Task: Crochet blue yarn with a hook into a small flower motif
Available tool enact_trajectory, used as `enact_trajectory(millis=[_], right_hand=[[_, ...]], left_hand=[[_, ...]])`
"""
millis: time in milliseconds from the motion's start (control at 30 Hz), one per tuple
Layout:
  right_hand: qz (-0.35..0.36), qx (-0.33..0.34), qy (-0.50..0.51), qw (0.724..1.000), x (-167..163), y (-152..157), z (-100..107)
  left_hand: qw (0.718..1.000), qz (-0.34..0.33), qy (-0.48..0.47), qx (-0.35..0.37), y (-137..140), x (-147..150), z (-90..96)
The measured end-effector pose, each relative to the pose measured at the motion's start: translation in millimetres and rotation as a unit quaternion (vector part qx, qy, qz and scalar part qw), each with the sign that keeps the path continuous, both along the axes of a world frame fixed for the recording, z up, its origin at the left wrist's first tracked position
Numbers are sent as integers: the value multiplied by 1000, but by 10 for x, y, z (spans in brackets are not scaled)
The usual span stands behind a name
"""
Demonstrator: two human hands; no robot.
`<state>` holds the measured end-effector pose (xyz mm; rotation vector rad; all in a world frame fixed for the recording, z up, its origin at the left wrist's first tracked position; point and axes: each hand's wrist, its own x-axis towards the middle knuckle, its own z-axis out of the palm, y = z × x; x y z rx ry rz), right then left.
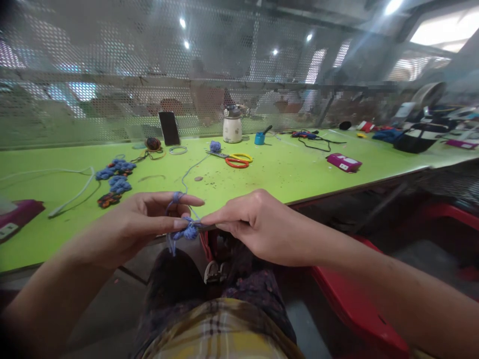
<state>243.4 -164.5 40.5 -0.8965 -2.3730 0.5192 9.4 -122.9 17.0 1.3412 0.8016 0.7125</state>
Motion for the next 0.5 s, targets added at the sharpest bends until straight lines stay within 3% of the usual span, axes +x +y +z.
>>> enact_trajectory(millis=[300,500], right_hand=[[21,19,-108,994,16,-15,125],[-18,87,-184,979,-29,-59,148]], left_hand=[[1000,-16,12,10,-30,-1,-10],[999,5,48,24,-94,50,8]])
